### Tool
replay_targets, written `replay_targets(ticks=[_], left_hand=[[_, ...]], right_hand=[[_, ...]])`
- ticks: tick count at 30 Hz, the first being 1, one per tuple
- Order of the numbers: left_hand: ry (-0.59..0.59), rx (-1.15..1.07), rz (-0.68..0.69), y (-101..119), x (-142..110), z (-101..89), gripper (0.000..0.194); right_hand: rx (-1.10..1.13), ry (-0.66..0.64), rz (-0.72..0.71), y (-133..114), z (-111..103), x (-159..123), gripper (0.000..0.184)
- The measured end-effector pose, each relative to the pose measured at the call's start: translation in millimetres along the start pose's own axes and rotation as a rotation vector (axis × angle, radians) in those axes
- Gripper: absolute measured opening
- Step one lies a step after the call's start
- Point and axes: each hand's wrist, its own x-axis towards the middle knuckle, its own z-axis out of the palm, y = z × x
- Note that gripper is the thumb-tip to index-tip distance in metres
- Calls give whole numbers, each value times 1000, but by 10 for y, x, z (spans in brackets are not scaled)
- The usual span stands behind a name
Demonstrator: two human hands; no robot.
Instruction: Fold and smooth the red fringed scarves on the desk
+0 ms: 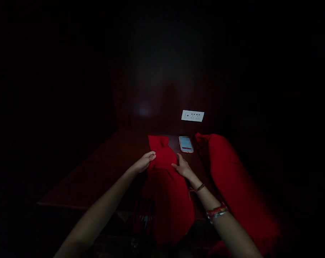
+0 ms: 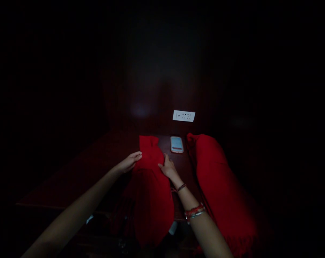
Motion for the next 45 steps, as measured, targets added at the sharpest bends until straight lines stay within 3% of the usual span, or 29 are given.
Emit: replay_targets(ticks=[4,9,11,13,15,18,21,23,25,29,32,35,38,42,45], left_hand=[[16,65,35,-29,14,3,15],[291,755,191,-8,8,-142,15],[248,924,115,-3,-25,-233,25],[77,934,-4,-6,-51,-307,34],[-38,899,-34,-11,-48,-343,29],[87,900,82,-21,8,-326,19],[272,869,316,-50,93,-282,24],[321,813,435,-73,152,-269,25],[329,754,461,-84,214,-268,24],[341,687,394,-34,329,-241,22],[421,666,378,23,330,-158,25],[575,772,406,63,226,-53,20],[679,1020,375,92,101,2,12],[571,1252,207,90,49,-70,20],[423,1181,-1,62,79,-145,29]], right_hand=[[63,9,33,-18,25,7,55],[116,136,46,12,-38,112,47],[76,114,32,9,-67,123,46],[-1,80,13,-37,-93,84,44],[-80,104,-4,-135,-112,-20,45],[-162,140,-84,-329,-83,-263,56],[-231,12,-177,-453,49,-482,70],[-277,-46,-207,-455,159,-554,69],[-286,-41,-244,-415,231,-563,68],[-146,-11,-431,-368,156,-455,76],[-3,89,-546,-398,23,-360,76],[28,111,-559,-386,18,-343,72],[-18,-3,-505,-305,136,-405,69],[-90,-66,-419,-222,239,-525,68],[-163,-106,-358,-213,237,-592,71]])
